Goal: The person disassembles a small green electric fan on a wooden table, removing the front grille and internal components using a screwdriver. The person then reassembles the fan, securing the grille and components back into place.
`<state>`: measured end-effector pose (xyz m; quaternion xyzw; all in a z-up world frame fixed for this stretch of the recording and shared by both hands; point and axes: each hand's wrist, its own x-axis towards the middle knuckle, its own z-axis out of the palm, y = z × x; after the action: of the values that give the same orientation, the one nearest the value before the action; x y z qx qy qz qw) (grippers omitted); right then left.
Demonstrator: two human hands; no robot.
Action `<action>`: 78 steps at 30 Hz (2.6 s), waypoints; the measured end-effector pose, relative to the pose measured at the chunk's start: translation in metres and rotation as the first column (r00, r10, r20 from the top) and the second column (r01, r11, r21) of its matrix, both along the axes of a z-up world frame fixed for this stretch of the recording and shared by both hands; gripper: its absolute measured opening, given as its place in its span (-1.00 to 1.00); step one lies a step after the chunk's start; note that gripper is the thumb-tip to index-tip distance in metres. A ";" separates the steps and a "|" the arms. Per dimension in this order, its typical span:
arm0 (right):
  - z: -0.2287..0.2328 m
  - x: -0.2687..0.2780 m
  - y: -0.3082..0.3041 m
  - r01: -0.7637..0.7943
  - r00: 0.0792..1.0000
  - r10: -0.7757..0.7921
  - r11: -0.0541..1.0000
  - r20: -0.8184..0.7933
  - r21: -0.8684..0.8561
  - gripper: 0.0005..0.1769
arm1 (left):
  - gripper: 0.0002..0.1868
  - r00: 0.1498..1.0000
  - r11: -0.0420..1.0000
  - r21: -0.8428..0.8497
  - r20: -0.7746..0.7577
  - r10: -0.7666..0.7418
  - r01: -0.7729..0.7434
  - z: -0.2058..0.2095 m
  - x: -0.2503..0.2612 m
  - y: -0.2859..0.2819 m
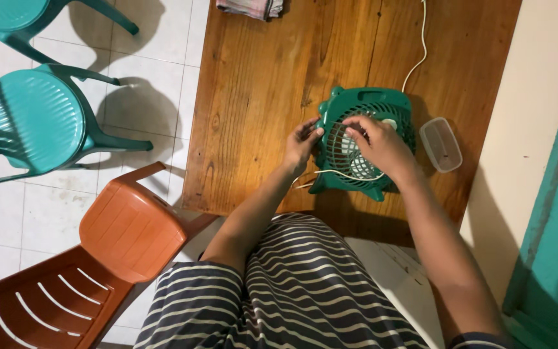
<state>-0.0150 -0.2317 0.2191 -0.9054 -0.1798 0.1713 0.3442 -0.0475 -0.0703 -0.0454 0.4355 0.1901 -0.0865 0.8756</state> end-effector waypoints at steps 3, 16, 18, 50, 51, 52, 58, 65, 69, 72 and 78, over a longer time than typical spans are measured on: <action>-0.004 -0.005 0.003 -0.002 1.000 0.000 0.997 0.015 0.076 -0.75 | -0.47 0.999 0.999 -0.029 0.023 0.031 -0.030 0.000 -0.008 0.001; -0.016 -0.007 0.017 -0.186 0.910 0.213 0.977 0.356 -0.108 -0.84 | -0.46 0.999 0.999 0.054 0.039 0.000 -0.002 0.005 -0.014 0.008; -0.016 -0.013 0.021 -0.153 0.912 0.202 0.975 0.357 -0.159 -0.83 | -0.45 0.998 1.000 0.014 0.053 0.022 -0.023 0.007 -0.015 0.008; -0.017 -0.013 0.050 0.090 0.980 -0.008 0.908 0.199 -0.409 -0.57 | -0.49 0.997 1.000 0.015 0.072 0.002 -0.003 0.032 -0.023 0.027; -0.016 -0.014 0.051 0.088 0.981 -0.006 0.904 0.194 -0.419 -0.57 | -0.49 0.998 1.000 0.021 0.063 -0.003 0.001 0.032 -0.022 0.027; -0.015 -0.014 0.051 0.073 0.975 -0.002 0.948 0.222 -0.311 -0.68 | -0.49 0.998 1.000 0.028 0.055 -0.007 0.006 0.033 -0.021 0.027; -0.013 -0.011 0.048 -0.063 0.980 0.050 0.996 0.192 0.061 -0.79 | -0.49 0.998 0.999 0.053 0.069 -0.009 0.005 0.031 -0.018 0.028; -0.007 -0.012 0.040 -0.068 0.995 0.073 0.995 0.064 -0.077 -0.74 | -0.49 1.000 0.999 0.046 0.027 -0.006 0.005 0.030 -0.020 0.029; -0.014 -0.018 0.045 -0.074 0.954 0.087 0.996 0.286 -0.054 -0.77 | -0.51 0.993 1.000 0.016 0.111 0.024 -0.026 0.029 -0.021 0.028; -0.022 -0.019 0.047 0.027 0.957 -0.017 0.999 0.289 -0.032 -0.78 | -0.52 0.995 0.999 0.034 0.094 0.033 -0.037 0.027 -0.021 0.025; -0.032 -0.029 0.051 0.095 0.929 0.008 0.961 0.371 -0.259 -0.65 | -0.50 0.998 0.996 0.079 0.056 0.035 -0.040 0.022 -0.023 0.026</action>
<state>-0.0445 -0.1810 0.1873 -0.9639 -0.1954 0.0139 0.1806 -0.0707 -0.0440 -0.0235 0.4687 0.1774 -0.0504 0.8639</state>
